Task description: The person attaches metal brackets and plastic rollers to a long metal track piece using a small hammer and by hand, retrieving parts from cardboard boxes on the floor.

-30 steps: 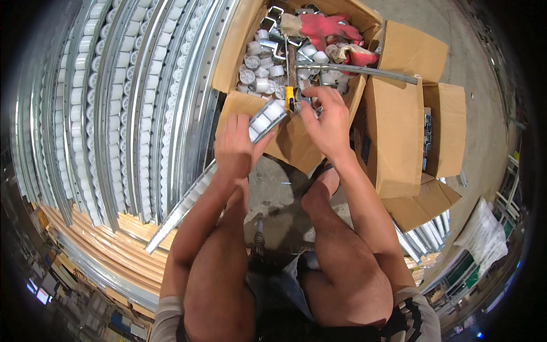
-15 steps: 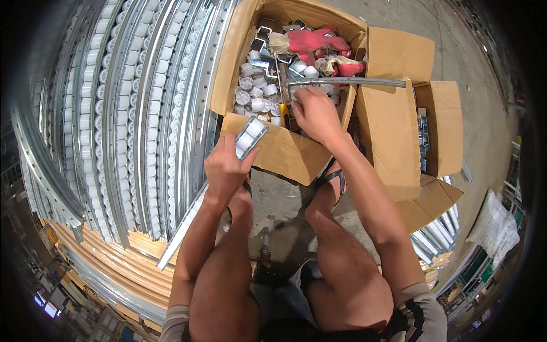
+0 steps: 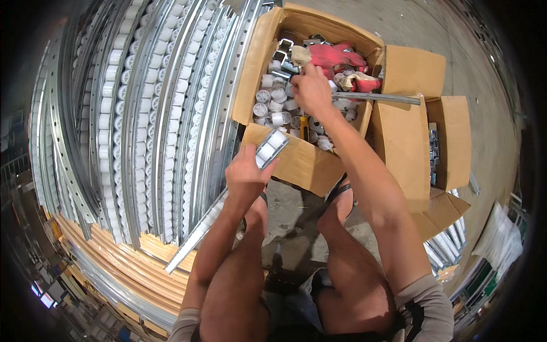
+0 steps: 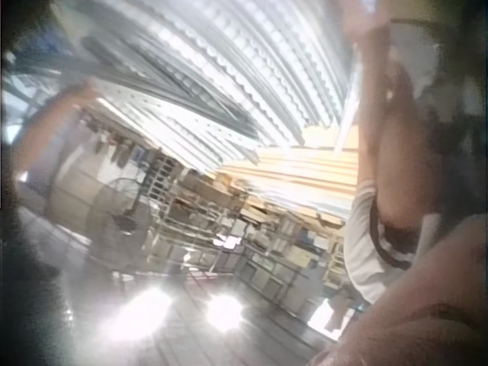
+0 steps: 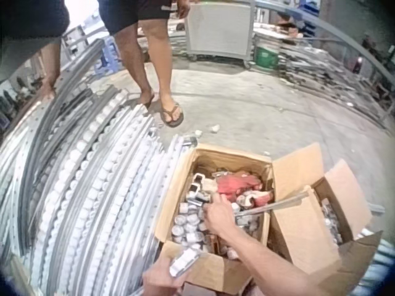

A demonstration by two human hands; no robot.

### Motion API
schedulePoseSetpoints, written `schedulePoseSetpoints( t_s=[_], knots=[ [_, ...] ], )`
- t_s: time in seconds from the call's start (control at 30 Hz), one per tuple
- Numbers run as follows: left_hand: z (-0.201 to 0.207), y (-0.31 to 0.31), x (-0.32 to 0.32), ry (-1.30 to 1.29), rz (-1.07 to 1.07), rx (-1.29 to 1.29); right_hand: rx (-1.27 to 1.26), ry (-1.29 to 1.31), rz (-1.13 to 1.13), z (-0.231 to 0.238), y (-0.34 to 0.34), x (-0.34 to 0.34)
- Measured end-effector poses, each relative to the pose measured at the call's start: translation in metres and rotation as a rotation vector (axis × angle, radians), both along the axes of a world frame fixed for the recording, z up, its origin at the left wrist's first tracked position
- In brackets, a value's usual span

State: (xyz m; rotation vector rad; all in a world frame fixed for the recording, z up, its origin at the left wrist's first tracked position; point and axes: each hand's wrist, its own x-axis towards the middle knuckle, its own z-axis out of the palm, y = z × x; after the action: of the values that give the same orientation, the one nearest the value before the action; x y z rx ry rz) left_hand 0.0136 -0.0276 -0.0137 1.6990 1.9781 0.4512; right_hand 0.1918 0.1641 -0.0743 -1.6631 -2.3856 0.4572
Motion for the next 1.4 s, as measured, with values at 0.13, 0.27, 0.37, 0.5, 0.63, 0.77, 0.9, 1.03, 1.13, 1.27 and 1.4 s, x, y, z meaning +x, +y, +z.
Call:
schedulePoseSetpoints(
  t_s=[0.13, 0.27, 0.37, 0.5, 0.63, 0.77, 0.9, 1.03, 1.13, 1.27, 1.4],
  knots=[
    [0.001, 0.000, -0.004, -0.049, -0.039, -0.006, -0.132, 0.448, -0.010, 0.024, 0.014, 0.028],
    [-0.004, -0.002, -0.007, -0.031, -0.054, 0.039, -0.531, 1.032, -0.104, 0.042, 0.015, 0.047],
    [-0.003, -0.004, -0.006, -0.029, -0.035, 0.000, -0.808, 1.396, -0.277, 0.060, -0.001, 0.048],
    [0.006, -0.005, -0.004, -0.095, 0.007, 0.065, -0.868, 1.407, -0.344, 0.068, -0.032, 0.058],
    [0.031, -0.003, -0.002, -0.044, 0.073, -0.054, -0.721, 0.975, -0.182, 0.063, -0.059, 0.050],
    [0.041, -0.003, -0.005, -0.035, 0.065, -0.138, -0.752, 0.854, -0.058, 0.065, -0.070, 0.035],
    [0.043, -0.004, -0.005, -0.024, 0.023, -0.142, -0.734, 0.819, 0.053, 0.073, -0.068, 0.028],
    [0.047, -0.003, -0.004, -0.032, -0.040, -0.097, -0.671, 0.880, 0.189, 0.067, -0.062, 0.028],
    [0.051, 0.000, -0.002, -0.045, -0.032, -0.119, -0.646, 0.848, 0.196, 0.067, -0.058, 0.024],
    [0.052, 0.001, -0.001, -0.011, -0.033, -0.118, -0.610, 0.944, 0.182, 0.060, -0.058, 0.017],
    [0.050, 0.001, -0.003, 0.016, -0.035, -0.132, -0.652, 0.886, 0.208, 0.063, -0.055, 0.016]
  ],
)
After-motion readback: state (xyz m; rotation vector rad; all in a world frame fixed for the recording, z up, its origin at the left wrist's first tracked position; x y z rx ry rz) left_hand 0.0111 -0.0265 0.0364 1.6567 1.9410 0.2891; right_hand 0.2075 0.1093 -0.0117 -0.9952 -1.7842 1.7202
